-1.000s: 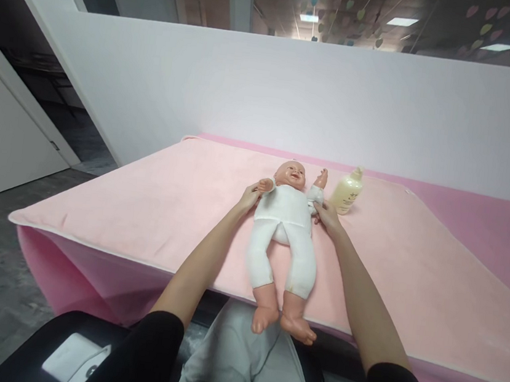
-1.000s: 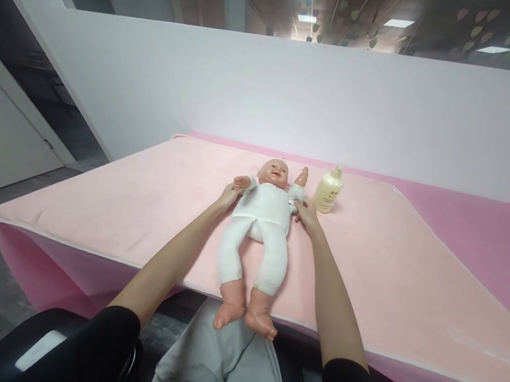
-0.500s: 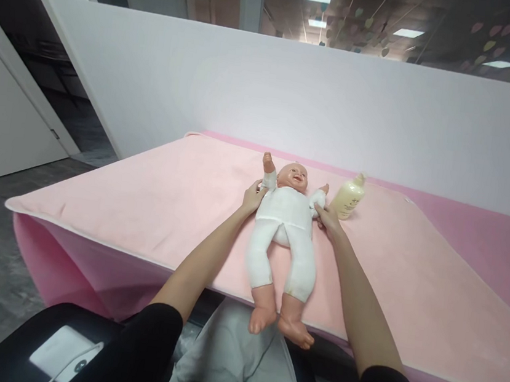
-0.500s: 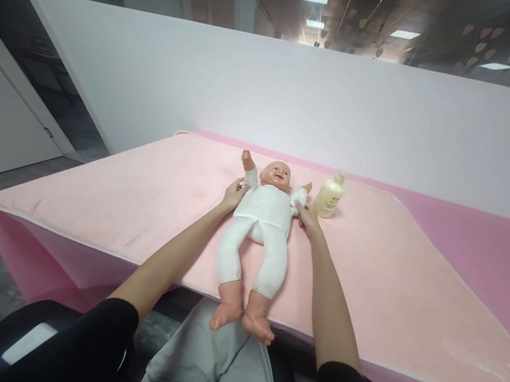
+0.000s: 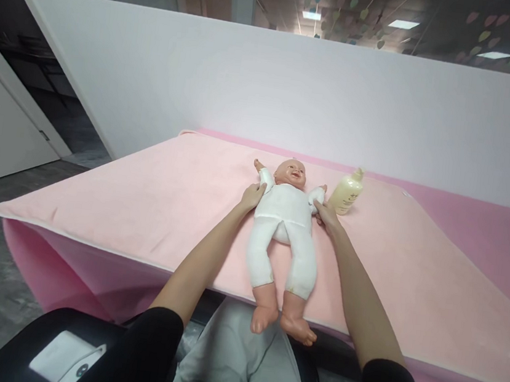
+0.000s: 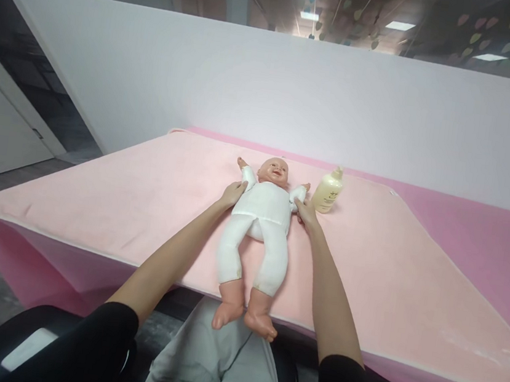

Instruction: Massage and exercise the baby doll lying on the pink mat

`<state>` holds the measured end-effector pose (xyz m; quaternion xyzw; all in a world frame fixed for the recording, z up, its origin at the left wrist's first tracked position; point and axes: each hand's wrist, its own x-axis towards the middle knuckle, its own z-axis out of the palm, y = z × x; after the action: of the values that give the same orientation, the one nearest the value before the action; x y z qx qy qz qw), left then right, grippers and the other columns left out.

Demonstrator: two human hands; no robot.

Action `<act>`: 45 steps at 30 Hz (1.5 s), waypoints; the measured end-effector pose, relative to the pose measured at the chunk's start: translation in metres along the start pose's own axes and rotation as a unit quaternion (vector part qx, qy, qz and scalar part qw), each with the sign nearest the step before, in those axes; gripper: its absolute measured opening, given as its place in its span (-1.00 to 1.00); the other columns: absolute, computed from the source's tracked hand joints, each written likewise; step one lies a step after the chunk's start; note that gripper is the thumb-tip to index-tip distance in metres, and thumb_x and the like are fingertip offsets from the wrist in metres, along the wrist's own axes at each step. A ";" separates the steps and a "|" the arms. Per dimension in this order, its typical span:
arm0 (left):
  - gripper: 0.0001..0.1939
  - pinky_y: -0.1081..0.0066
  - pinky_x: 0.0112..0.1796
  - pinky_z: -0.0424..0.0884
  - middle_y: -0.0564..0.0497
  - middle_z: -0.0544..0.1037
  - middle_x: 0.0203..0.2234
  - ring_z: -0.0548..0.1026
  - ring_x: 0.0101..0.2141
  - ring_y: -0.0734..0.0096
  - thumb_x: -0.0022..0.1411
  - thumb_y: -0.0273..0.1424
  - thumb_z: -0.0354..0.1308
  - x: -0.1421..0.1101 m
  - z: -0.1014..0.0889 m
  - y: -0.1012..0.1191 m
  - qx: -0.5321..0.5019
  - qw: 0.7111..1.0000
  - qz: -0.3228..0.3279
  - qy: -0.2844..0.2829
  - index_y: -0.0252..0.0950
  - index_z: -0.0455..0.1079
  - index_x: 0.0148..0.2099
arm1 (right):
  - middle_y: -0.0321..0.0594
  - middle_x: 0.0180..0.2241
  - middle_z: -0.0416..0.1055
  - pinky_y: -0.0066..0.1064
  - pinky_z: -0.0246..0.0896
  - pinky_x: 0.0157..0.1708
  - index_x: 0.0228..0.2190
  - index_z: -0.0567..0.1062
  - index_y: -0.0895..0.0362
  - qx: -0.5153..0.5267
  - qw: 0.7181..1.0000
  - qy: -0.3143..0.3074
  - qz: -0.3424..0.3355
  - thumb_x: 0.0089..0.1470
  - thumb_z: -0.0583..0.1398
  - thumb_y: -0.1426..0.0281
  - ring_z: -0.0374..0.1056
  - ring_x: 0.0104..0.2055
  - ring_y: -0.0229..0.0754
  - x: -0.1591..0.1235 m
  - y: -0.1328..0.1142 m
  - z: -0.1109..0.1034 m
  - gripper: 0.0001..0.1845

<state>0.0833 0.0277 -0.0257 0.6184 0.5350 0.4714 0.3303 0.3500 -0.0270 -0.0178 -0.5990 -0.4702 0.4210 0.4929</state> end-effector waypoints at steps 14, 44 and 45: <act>-0.72 0.32 -0.04 0.38 -0.14 0.55 -0.08 0.49 -0.09 0.23 -0.21 -0.48 0.28 -0.008 -0.011 0.000 -0.293 0.954 -0.032 -0.047 -0.36 0.55 -0.32 | -0.17 -0.19 0.51 -0.45 0.37 -0.22 -0.42 0.57 0.16 0.137 0.986 -0.080 -0.057 -0.39 0.31 0.54 0.42 -0.18 -0.22 -0.012 0.002 -0.019 -0.68; -0.64 0.34 -0.14 0.30 -0.14 0.57 -0.24 0.47 -0.19 0.19 0.22 -0.17 0.05 0.001 0.001 0.003 -0.074 0.996 -0.010 0.040 -0.34 0.48 -0.14 | -0.30 -0.54 0.35 -0.55 0.04 -0.64 -0.33 0.41 0.14 -0.057 0.992 0.096 -0.066 0.01 0.23 0.22 0.19 -0.59 -0.35 0.004 0.000 0.011 -0.75; -0.63 0.35 -0.18 0.33 -0.12 0.57 -0.25 0.48 -0.22 0.23 0.20 -0.18 0.07 0.001 0.000 0.004 -0.112 0.993 -0.025 0.021 -0.34 0.48 -0.11 | -0.33 -0.58 0.32 -0.55 0.01 -0.68 -0.32 0.41 0.13 -0.032 0.996 0.067 -0.049 0.03 0.22 0.21 0.13 -0.64 -0.37 0.001 -0.001 0.009 -0.74</act>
<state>0.0846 0.0276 -0.0223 0.5542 0.5009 0.5326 0.3977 0.3416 -0.0238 -0.0181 -0.6175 -0.4784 0.3402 0.5236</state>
